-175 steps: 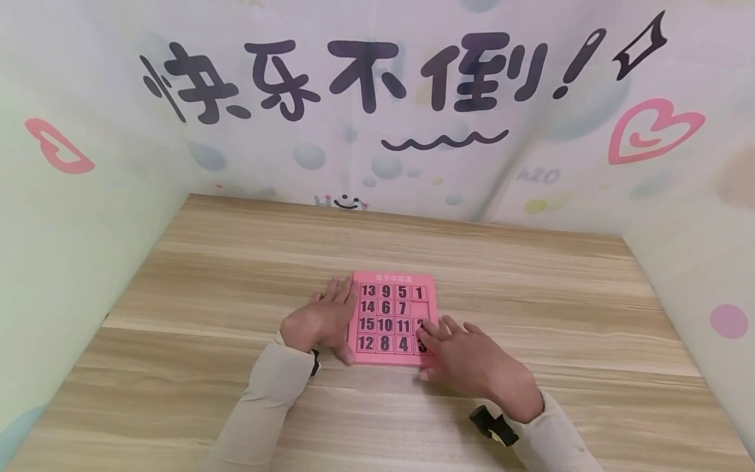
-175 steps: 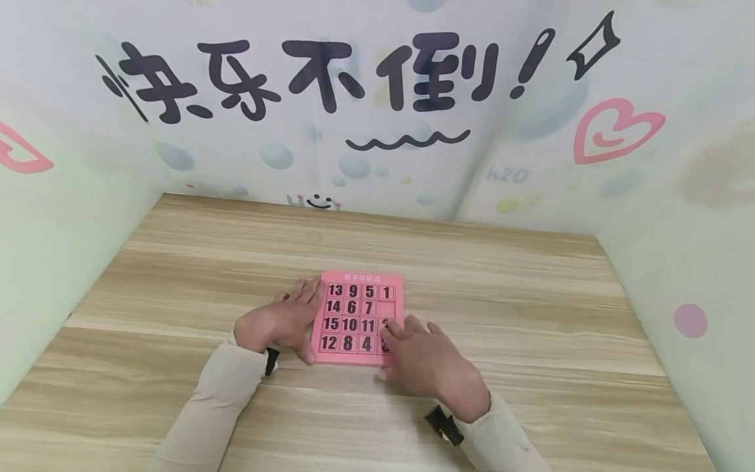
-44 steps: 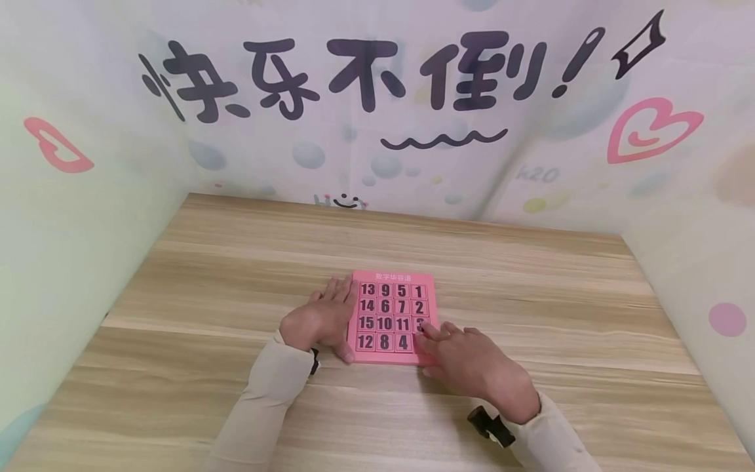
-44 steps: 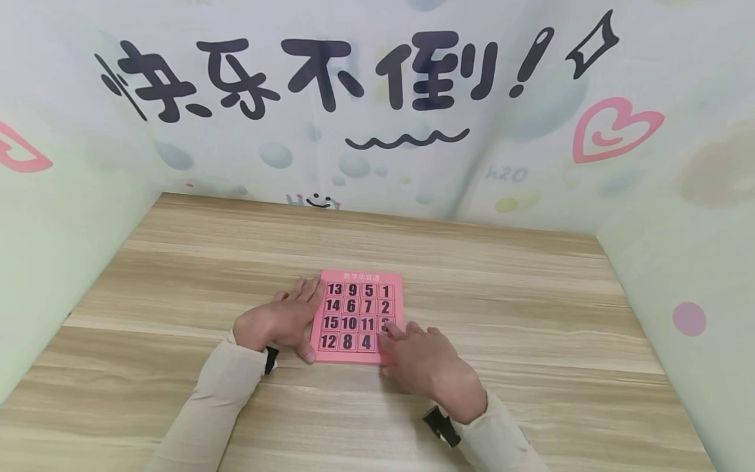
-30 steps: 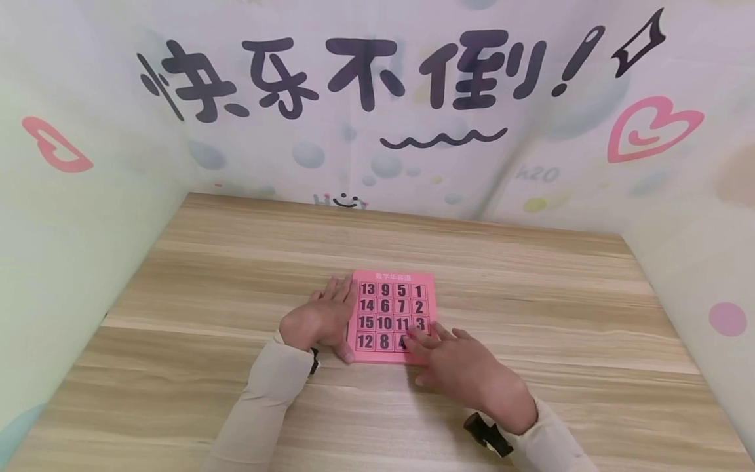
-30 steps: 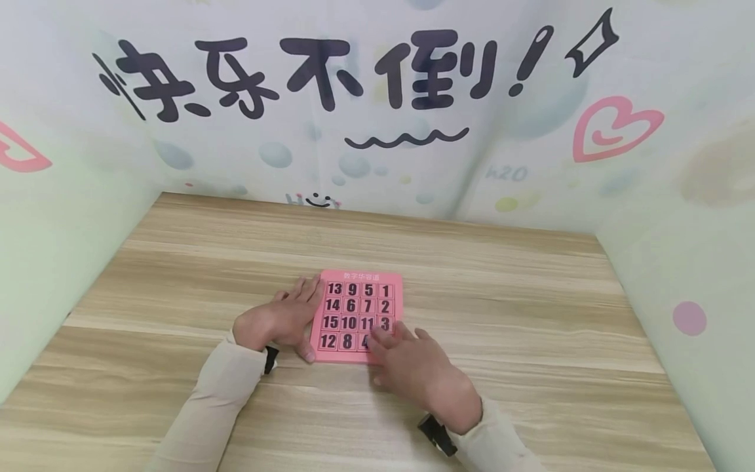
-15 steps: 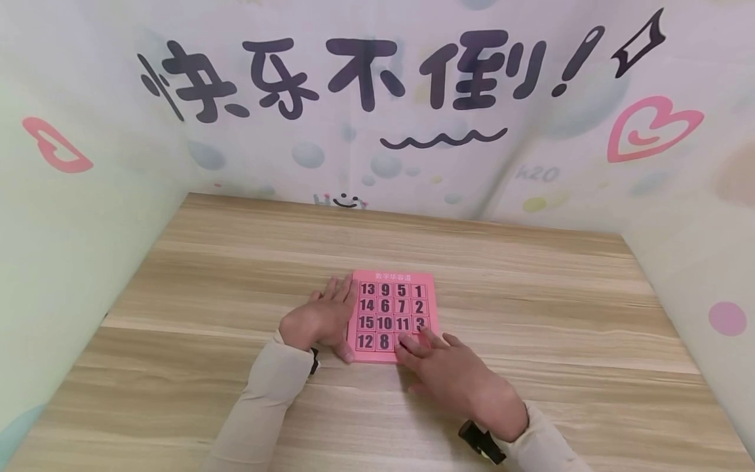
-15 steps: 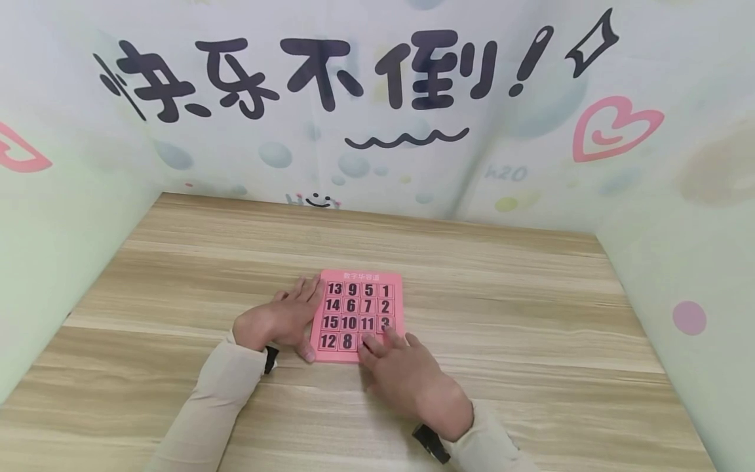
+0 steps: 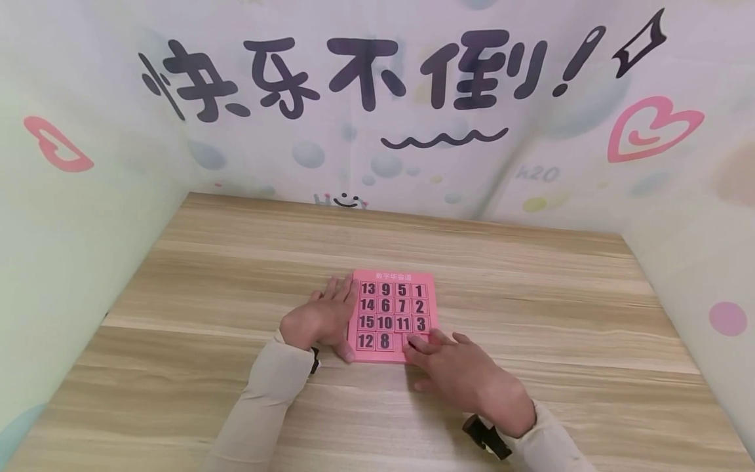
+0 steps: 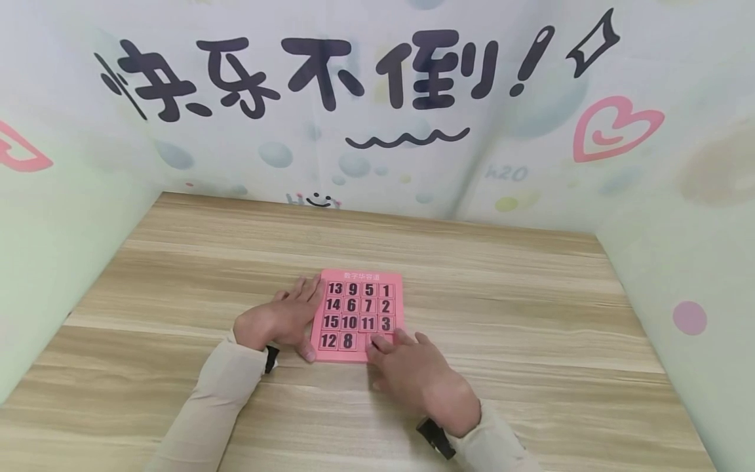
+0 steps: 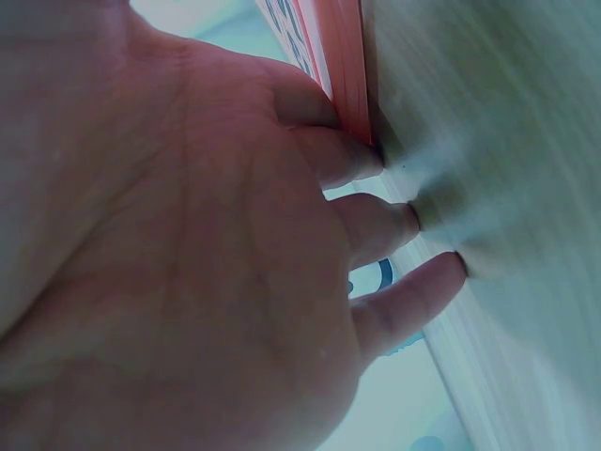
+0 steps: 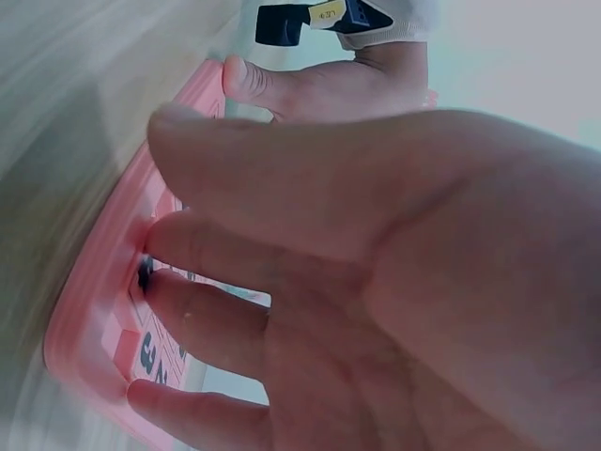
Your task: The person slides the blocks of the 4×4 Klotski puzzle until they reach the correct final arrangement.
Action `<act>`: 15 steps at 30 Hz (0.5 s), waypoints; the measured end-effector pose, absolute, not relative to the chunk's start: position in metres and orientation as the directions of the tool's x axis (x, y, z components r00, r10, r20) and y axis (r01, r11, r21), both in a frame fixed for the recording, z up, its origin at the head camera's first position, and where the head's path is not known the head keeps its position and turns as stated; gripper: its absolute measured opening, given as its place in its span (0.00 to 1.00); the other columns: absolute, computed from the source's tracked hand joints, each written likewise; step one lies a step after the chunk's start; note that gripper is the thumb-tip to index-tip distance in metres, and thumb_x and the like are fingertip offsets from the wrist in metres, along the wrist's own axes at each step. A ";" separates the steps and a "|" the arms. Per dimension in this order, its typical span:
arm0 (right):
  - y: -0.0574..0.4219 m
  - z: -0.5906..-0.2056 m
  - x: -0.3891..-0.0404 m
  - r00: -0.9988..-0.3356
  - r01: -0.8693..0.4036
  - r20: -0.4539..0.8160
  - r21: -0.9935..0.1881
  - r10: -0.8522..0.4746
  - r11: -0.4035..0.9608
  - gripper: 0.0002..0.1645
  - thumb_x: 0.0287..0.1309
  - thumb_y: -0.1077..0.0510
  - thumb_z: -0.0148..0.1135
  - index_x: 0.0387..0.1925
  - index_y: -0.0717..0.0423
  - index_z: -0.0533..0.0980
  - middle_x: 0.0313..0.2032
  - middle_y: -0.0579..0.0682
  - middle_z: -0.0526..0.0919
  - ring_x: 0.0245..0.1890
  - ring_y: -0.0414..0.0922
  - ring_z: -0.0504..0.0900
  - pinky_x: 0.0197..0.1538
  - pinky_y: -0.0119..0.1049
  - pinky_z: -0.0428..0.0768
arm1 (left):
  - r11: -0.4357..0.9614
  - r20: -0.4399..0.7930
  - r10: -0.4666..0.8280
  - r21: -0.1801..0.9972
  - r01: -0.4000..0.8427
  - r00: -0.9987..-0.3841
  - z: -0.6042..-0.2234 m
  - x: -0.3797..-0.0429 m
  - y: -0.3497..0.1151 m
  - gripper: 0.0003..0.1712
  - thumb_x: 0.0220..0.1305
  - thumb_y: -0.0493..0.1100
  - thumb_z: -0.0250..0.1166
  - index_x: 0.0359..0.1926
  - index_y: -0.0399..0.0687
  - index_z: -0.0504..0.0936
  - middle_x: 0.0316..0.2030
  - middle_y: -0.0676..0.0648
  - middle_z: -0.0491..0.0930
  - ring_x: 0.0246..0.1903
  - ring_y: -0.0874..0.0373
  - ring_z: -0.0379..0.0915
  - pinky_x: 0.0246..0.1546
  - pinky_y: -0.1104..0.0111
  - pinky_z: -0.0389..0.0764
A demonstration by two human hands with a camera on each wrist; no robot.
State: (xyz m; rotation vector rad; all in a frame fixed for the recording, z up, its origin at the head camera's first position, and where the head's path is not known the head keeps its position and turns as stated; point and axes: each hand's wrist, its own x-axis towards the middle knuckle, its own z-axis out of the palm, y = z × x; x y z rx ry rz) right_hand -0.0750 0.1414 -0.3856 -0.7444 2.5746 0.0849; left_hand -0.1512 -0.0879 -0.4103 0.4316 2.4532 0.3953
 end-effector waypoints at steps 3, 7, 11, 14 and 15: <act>0.143 -0.384 -0.075 -0.753 -0.509 -0.443 -0.077 -0.487 0.857 0.33 0.66 0.41 0.58 0.70 0.41 0.69 0.73 0.42 0.65 0.73 0.55 0.62 0.71 0.60 0.63 | 0.902 -0.517 0.391 0.382 0.203 -0.762 -0.411 -0.151 -0.088 0.78 0.40 0.51 0.81 0.78 0.39 0.35 0.79 0.41 0.29 0.77 0.42 0.22 0.76 0.48 0.38; 0.146 -0.382 -0.076 -0.762 -0.490 -0.437 -0.094 -0.478 0.867 0.33 0.65 0.41 0.59 0.69 0.42 0.70 0.72 0.44 0.66 0.72 0.57 0.63 0.70 0.61 0.63 | 0.902 -0.518 0.390 0.379 0.204 -0.762 -0.410 -0.151 -0.088 0.78 0.40 0.51 0.81 0.78 0.39 0.35 0.79 0.41 0.29 0.77 0.42 0.22 0.76 0.48 0.38; 0.148 -0.381 -0.077 -0.765 -0.476 -0.441 -0.101 -0.469 0.873 0.31 0.65 0.42 0.59 0.68 0.42 0.71 0.72 0.45 0.67 0.72 0.58 0.64 0.70 0.62 0.62 | 0.903 -0.517 0.392 0.374 0.211 -0.761 -0.410 -0.151 -0.088 0.77 0.40 0.51 0.81 0.78 0.39 0.36 0.79 0.41 0.29 0.77 0.42 0.22 0.76 0.48 0.39; 0.149 -0.380 -0.077 -0.767 -0.471 -0.444 -0.101 -0.463 0.877 0.30 0.65 0.43 0.59 0.68 0.42 0.72 0.72 0.45 0.67 0.71 0.58 0.65 0.70 0.62 0.63 | 0.903 -0.517 0.393 0.371 0.215 -0.760 -0.410 -0.151 -0.088 0.77 0.40 0.52 0.81 0.78 0.39 0.36 0.79 0.41 0.29 0.77 0.42 0.22 0.76 0.48 0.38; 0.150 -0.380 -0.077 -0.767 -0.469 -0.447 -0.100 -0.461 0.878 0.30 0.65 0.43 0.59 0.67 0.42 0.72 0.71 0.45 0.67 0.71 0.59 0.65 0.70 0.62 0.63 | 0.904 -0.517 0.394 0.369 0.217 -0.760 -0.410 -0.151 -0.088 0.77 0.40 0.52 0.81 0.78 0.39 0.36 0.79 0.41 0.29 0.77 0.42 0.22 0.76 0.48 0.38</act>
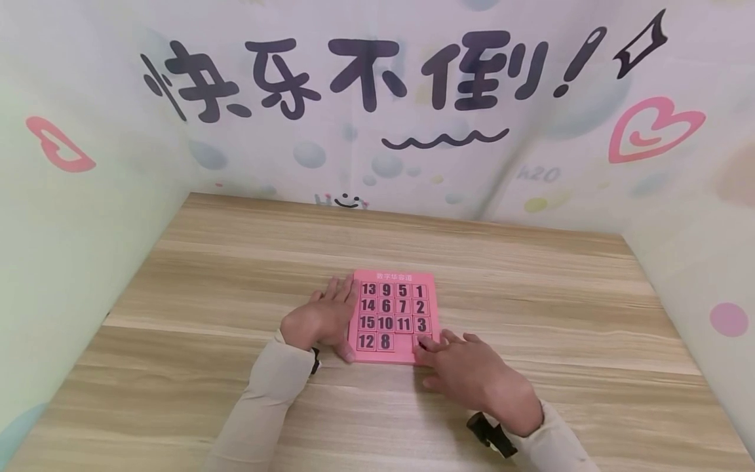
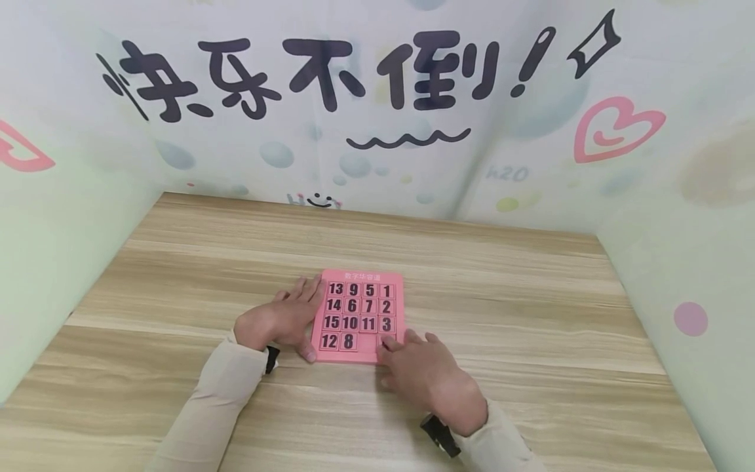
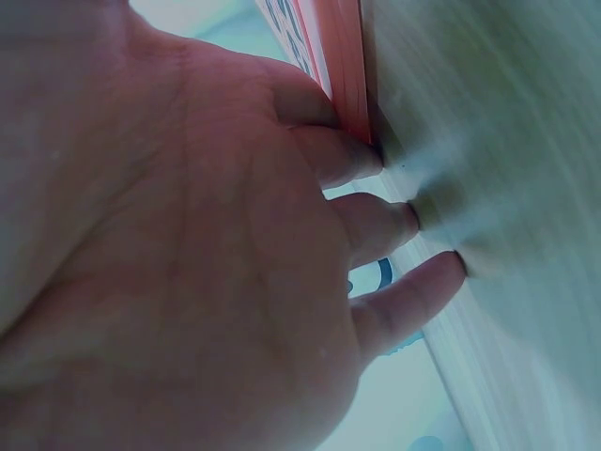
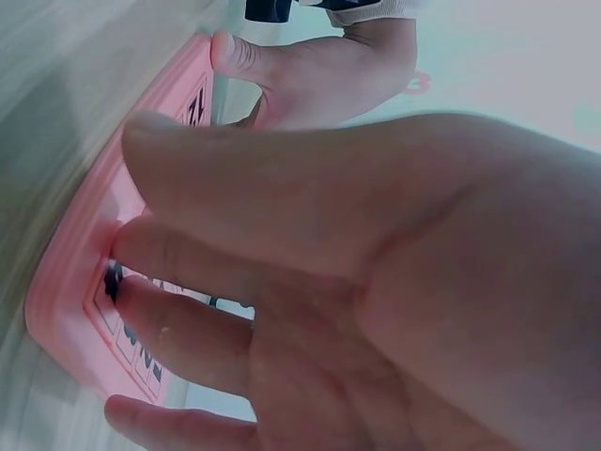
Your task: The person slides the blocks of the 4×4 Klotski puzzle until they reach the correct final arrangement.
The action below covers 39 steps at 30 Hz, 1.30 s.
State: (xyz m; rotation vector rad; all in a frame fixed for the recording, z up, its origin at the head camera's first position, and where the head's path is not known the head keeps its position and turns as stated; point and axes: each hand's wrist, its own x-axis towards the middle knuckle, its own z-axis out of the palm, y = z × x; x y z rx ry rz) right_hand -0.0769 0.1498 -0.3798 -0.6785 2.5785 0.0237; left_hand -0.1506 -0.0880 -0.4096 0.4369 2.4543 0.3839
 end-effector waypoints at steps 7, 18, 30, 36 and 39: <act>0.151 -0.379 -0.078 -0.767 -0.463 -0.452 -0.100 -0.455 0.881 0.29 0.66 0.44 0.60 0.66 0.41 0.73 0.71 0.45 0.68 0.71 0.58 0.65 0.70 0.61 0.63 | 0.903 -0.515 0.394 0.371 0.217 -0.761 -0.409 -0.150 -0.088 0.77 0.41 0.51 0.81 0.78 0.39 0.36 0.79 0.41 0.29 0.77 0.42 0.23 0.76 0.48 0.39; 0.134 -0.394 -0.076 -0.738 -0.620 -0.276 -0.079 -0.615 0.780 0.37 0.66 0.40 0.57 0.73 0.45 0.65 0.73 0.45 0.64 0.74 0.57 0.60 0.71 0.60 0.63 | 0.902 -0.511 0.396 0.371 0.220 -0.763 -0.410 -0.150 -0.088 0.77 0.41 0.52 0.81 0.78 0.38 0.36 0.79 0.40 0.29 0.77 0.41 0.23 0.76 0.47 0.39; 0.121 -0.412 -0.073 -0.720 -0.664 -0.265 -0.007 -0.641 0.748 0.39 0.68 0.34 0.50 0.74 0.44 0.61 0.75 0.45 0.59 0.76 0.56 0.53 0.73 0.57 0.59 | 0.903 -0.510 0.400 0.360 0.234 -0.762 -0.409 -0.150 -0.088 0.76 0.42 0.53 0.80 0.78 0.37 0.36 0.78 0.39 0.30 0.77 0.41 0.24 0.76 0.47 0.40; 0.122 -0.410 -0.073 -0.724 -0.650 -0.274 -0.033 -0.633 0.759 0.40 0.67 0.34 0.50 0.74 0.45 0.62 0.75 0.45 0.60 0.76 0.56 0.55 0.73 0.56 0.59 | 0.903 -0.507 0.398 0.365 0.228 -0.765 -0.410 -0.150 -0.089 0.76 0.41 0.53 0.80 0.78 0.37 0.37 0.79 0.39 0.30 0.77 0.41 0.24 0.76 0.48 0.40; 0.124 -0.409 -0.073 -0.728 -0.641 -0.280 -0.046 -0.626 0.766 0.39 0.67 0.34 0.50 0.74 0.45 0.63 0.74 0.46 0.62 0.75 0.57 0.56 0.73 0.56 0.60 | 0.902 -0.504 0.399 0.367 0.229 -0.766 -0.410 -0.150 -0.089 0.76 0.41 0.53 0.80 0.78 0.37 0.37 0.79 0.39 0.30 0.77 0.41 0.24 0.76 0.48 0.40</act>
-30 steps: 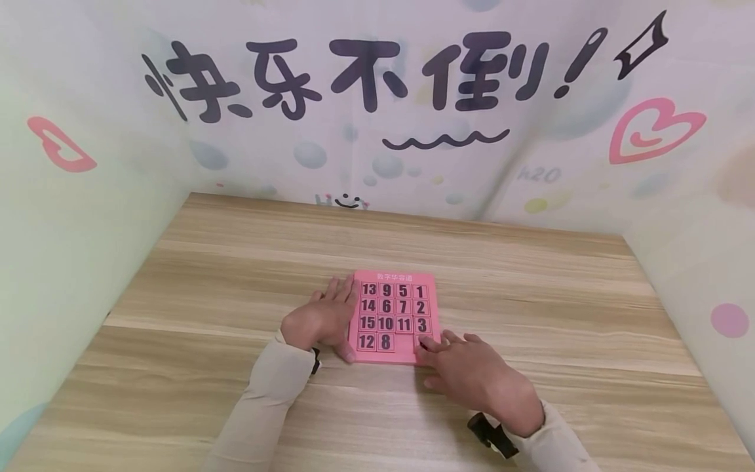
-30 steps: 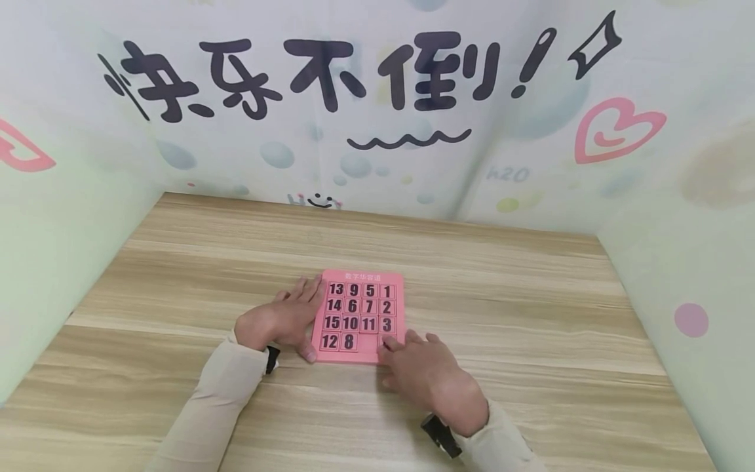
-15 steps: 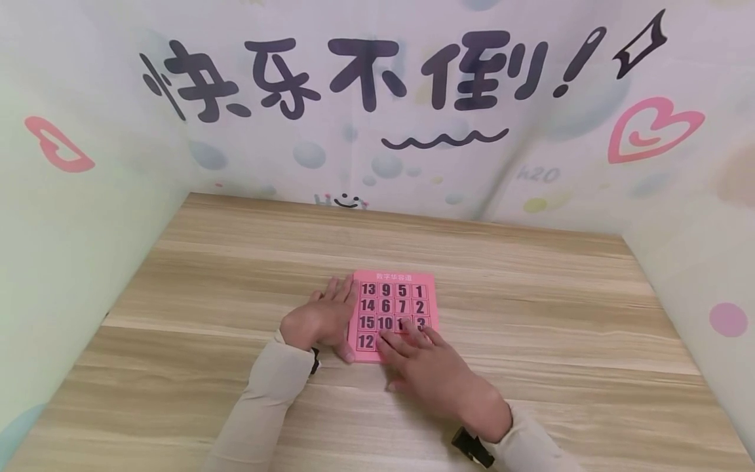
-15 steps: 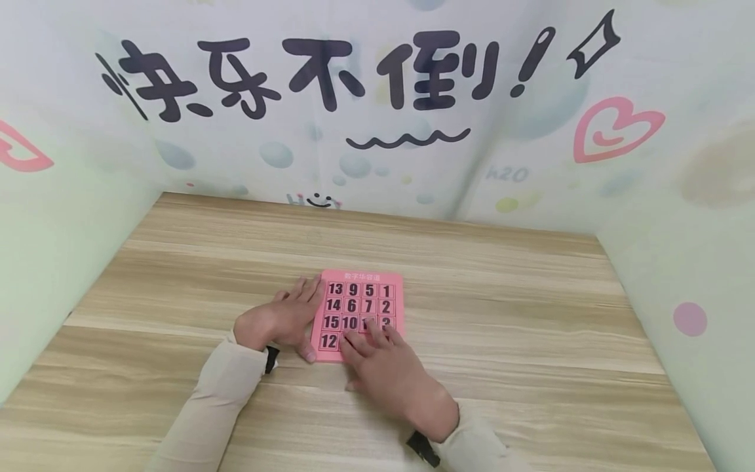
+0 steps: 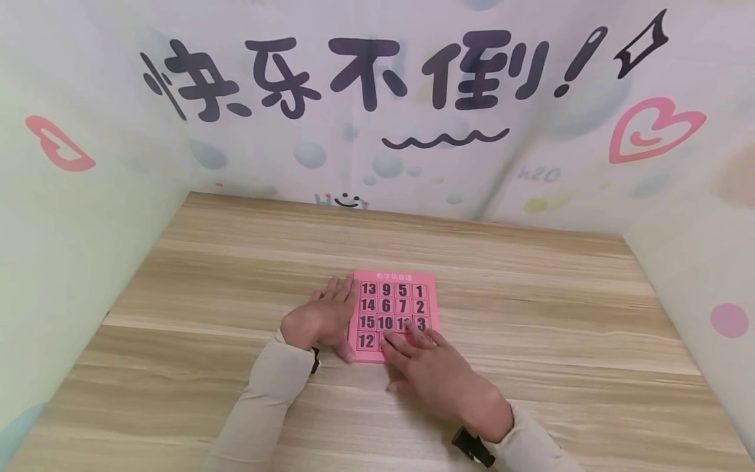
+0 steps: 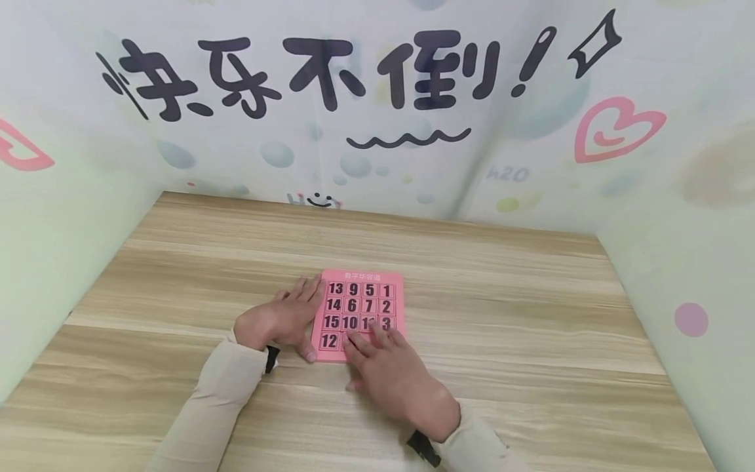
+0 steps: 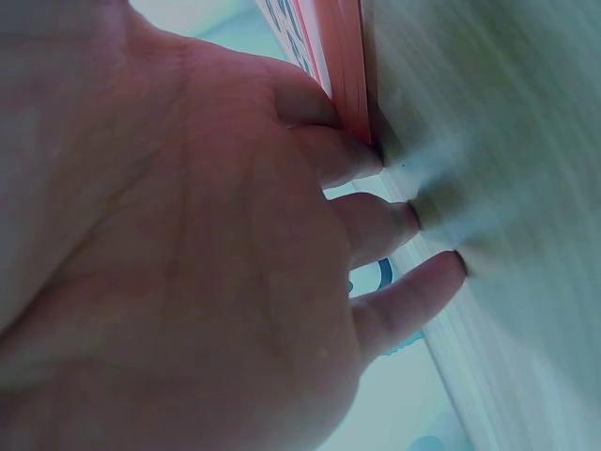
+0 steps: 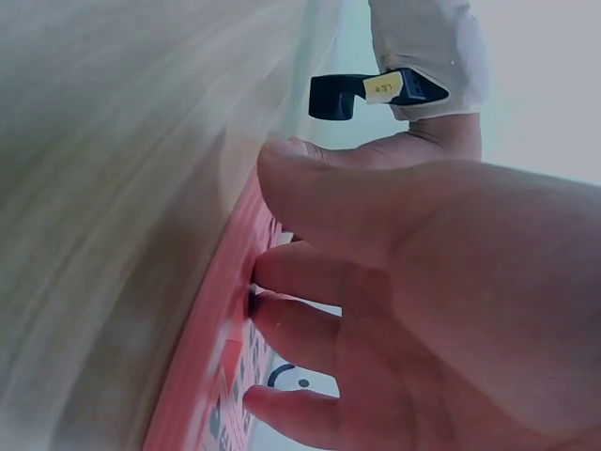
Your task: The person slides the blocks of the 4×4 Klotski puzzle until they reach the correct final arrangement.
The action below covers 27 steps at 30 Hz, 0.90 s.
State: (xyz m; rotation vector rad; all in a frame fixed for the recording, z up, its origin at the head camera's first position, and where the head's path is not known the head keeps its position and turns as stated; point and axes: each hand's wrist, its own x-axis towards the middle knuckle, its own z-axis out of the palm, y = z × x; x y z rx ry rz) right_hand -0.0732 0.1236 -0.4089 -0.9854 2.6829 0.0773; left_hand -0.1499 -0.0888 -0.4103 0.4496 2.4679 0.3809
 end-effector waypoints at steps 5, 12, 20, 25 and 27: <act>0.126 -0.406 -0.074 -0.734 -0.619 -0.301 -0.075 -0.609 0.782 0.38 0.68 0.35 0.50 0.73 0.45 0.64 0.74 0.45 0.62 0.76 0.57 0.54 0.73 0.58 0.59 | 0.901 -0.506 0.400 0.368 0.228 -0.764 -0.411 -0.150 -0.089 0.77 0.41 0.53 0.80 0.78 0.37 0.36 0.79 0.39 0.30 0.77 0.41 0.23 0.76 0.47 0.40; 0.129 -0.400 -0.075 -0.742 -0.592 -0.330 -0.088 -0.584 0.801 0.36 0.68 0.38 0.53 0.73 0.45 0.65 0.74 0.45 0.62 0.75 0.58 0.55 0.73 0.59 0.59 | 0.902 -0.511 0.399 0.367 0.227 -0.761 -0.410 -0.150 -0.089 0.77 0.41 0.53 0.80 0.78 0.38 0.36 0.78 0.40 0.28 0.77 0.41 0.22 0.76 0.47 0.39; 0.132 -0.395 -0.076 -0.745 -0.581 -0.338 -0.093 -0.575 0.809 0.35 0.67 0.39 0.54 0.71 0.45 0.67 0.74 0.45 0.62 0.75 0.59 0.56 0.72 0.61 0.58 | 0.905 -0.520 0.389 0.370 0.210 -0.760 -0.410 -0.151 -0.088 0.76 0.41 0.52 0.80 0.78 0.39 0.36 0.79 0.41 0.28 0.77 0.42 0.22 0.76 0.48 0.38; 0.133 -0.394 -0.075 -0.750 -0.582 -0.332 -0.083 -0.573 0.809 0.35 0.66 0.40 0.57 0.71 0.46 0.68 0.73 0.45 0.64 0.74 0.59 0.58 0.71 0.60 0.61 | 0.903 -0.521 0.389 0.380 0.202 -0.760 -0.410 -0.150 -0.088 0.77 0.41 0.51 0.81 0.78 0.39 0.36 0.79 0.41 0.28 0.77 0.42 0.22 0.76 0.48 0.38; 0.134 -0.394 -0.075 -0.751 -0.582 -0.331 -0.078 -0.571 0.810 0.35 0.66 0.40 0.57 0.71 0.46 0.68 0.73 0.45 0.65 0.74 0.59 0.59 0.71 0.60 0.62 | 0.902 -0.518 0.391 0.380 0.205 -0.761 -0.410 -0.150 -0.088 0.77 0.41 0.51 0.81 0.78 0.39 0.36 0.79 0.41 0.29 0.77 0.42 0.22 0.76 0.48 0.38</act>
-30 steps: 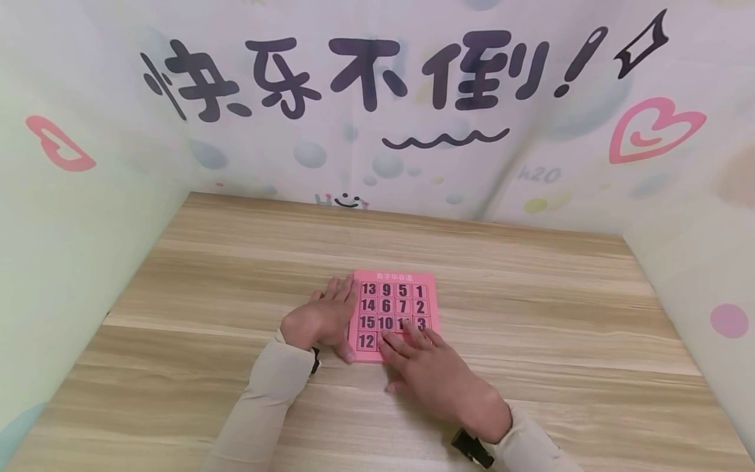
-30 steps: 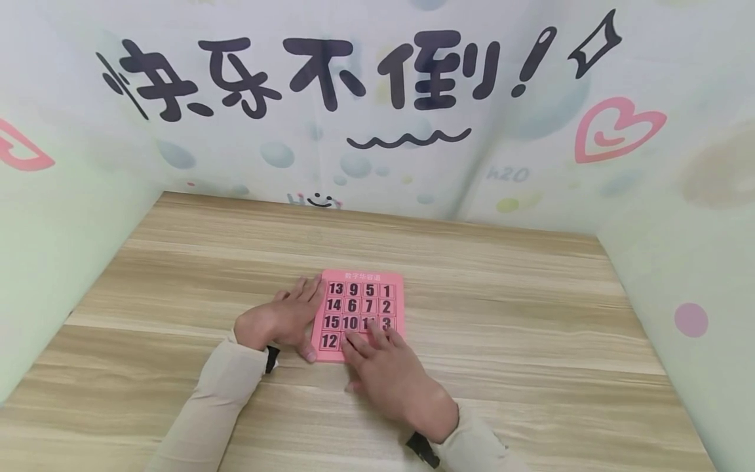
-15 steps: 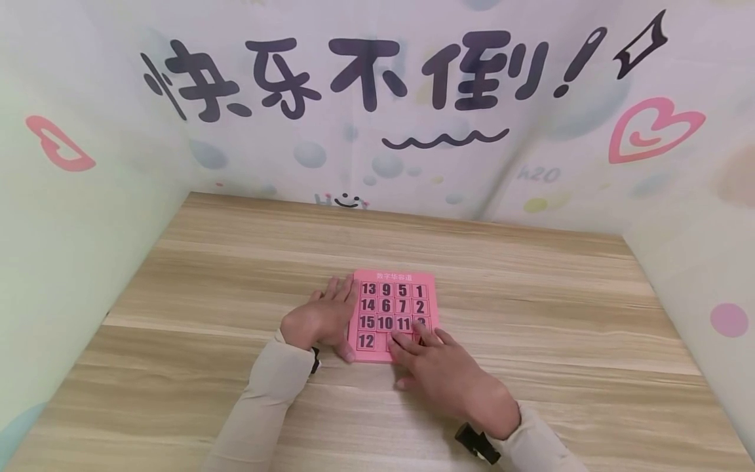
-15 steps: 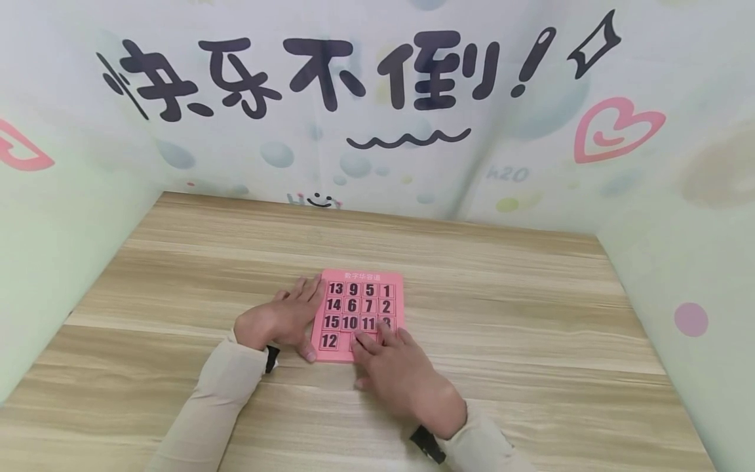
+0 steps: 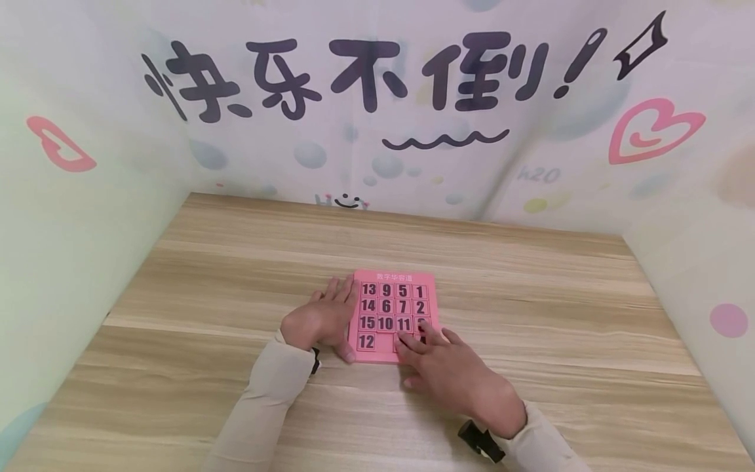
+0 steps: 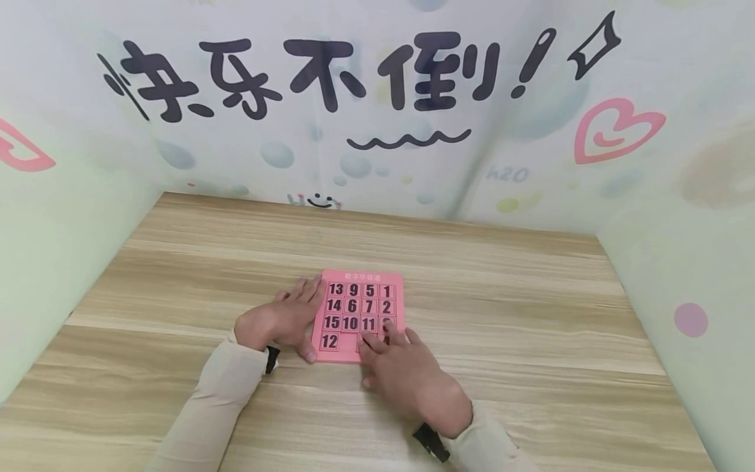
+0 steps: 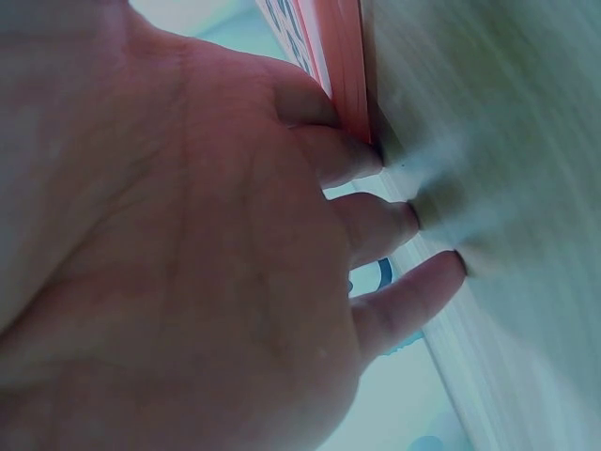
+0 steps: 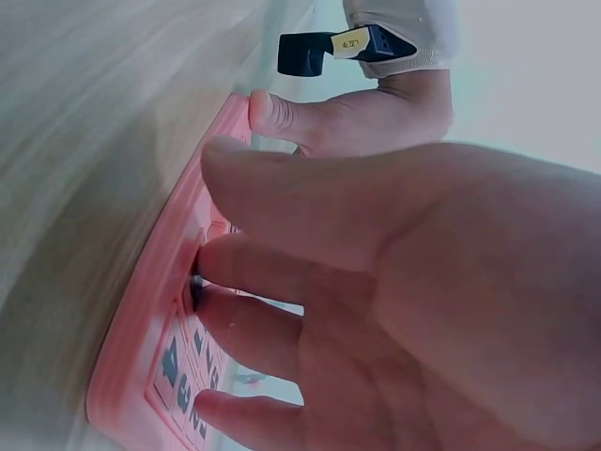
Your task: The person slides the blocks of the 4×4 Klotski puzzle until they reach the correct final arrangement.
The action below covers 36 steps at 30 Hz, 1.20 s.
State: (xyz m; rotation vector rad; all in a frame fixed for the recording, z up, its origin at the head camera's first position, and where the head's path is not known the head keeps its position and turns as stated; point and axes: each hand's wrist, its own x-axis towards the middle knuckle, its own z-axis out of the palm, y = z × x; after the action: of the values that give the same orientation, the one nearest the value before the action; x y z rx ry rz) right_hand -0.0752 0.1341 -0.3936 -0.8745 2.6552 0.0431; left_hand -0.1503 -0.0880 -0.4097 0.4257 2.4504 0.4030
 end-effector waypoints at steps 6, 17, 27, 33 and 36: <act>0.135 -0.393 -0.076 -0.754 -0.574 -0.340 -0.073 -0.562 0.815 0.36 0.66 0.40 0.57 0.72 0.46 0.67 0.73 0.44 0.65 0.74 0.58 0.59 0.71 0.59 0.62 | 0.903 -0.513 0.391 0.373 0.212 -0.764 -0.409 -0.150 -0.089 0.77 0.40 0.51 0.81 0.78 0.39 0.36 0.79 0.40 0.30 0.77 0.42 0.23 0.76 0.48 0.39; 0.125 -0.396 -0.072 -0.704 -0.672 -0.284 -0.029 -0.651 0.740 0.36 0.67 0.37 0.53 0.73 0.41 0.64 0.74 0.43 0.61 0.75 0.56 0.56 0.72 0.58 0.60 | 0.901 -0.512 0.397 0.374 0.218 -0.762 -0.407 -0.150 -0.085 0.76 0.42 0.52 0.80 0.78 0.40 0.36 0.79 0.41 0.30 0.77 0.42 0.23 0.76 0.49 0.39; 0.096 -0.404 -0.072 -0.672 -0.714 -0.290 0.008 -0.682 0.700 0.37 0.69 0.36 0.51 0.74 0.41 0.61 0.75 0.42 0.59 0.76 0.52 0.54 0.74 0.54 0.60 | 0.909 -0.513 0.389 0.347 0.229 -0.766 -0.410 -0.148 -0.084 0.76 0.42 0.54 0.81 0.79 0.40 0.36 0.79 0.42 0.31 0.78 0.43 0.24 0.76 0.49 0.41; 0.089 -0.406 -0.074 -0.672 -0.711 -0.318 0.025 -0.669 0.702 0.37 0.69 0.36 0.49 0.75 0.41 0.60 0.76 0.42 0.57 0.77 0.51 0.52 0.74 0.52 0.59 | 0.912 -0.508 0.380 0.345 0.222 -0.773 -0.411 -0.149 -0.087 0.76 0.42 0.53 0.81 0.79 0.41 0.36 0.79 0.42 0.31 0.78 0.43 0.24 0.77 0.49 0.40; 0.088 -0.406 -0.075 -0.672 -0.710 -0.323 0.026 -0.666 0.704 0.37 0.69 0.36 0.49 0.75 0.40 0.60 0.76 0.41 0.57 0.77 0.51 0.52 0.74 0.52 0.59 | 0.912 -0.508 0.380 0.345 0.222 -0.773 -0.410 -0.149 -0.089 0.77 0.42 0.54 0.81 0.79 0.41 0.36 0.79 0.42 0.32 0.78 0.43 0.24 0.77 0.49 0.39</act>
State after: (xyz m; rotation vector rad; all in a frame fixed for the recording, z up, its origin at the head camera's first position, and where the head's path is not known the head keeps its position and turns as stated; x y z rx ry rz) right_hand -0.0747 0.0882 -0.4061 -1.0871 2.6239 0.2150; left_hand -0.1494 -0.0886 -0.4098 0.4294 2.4795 0.3566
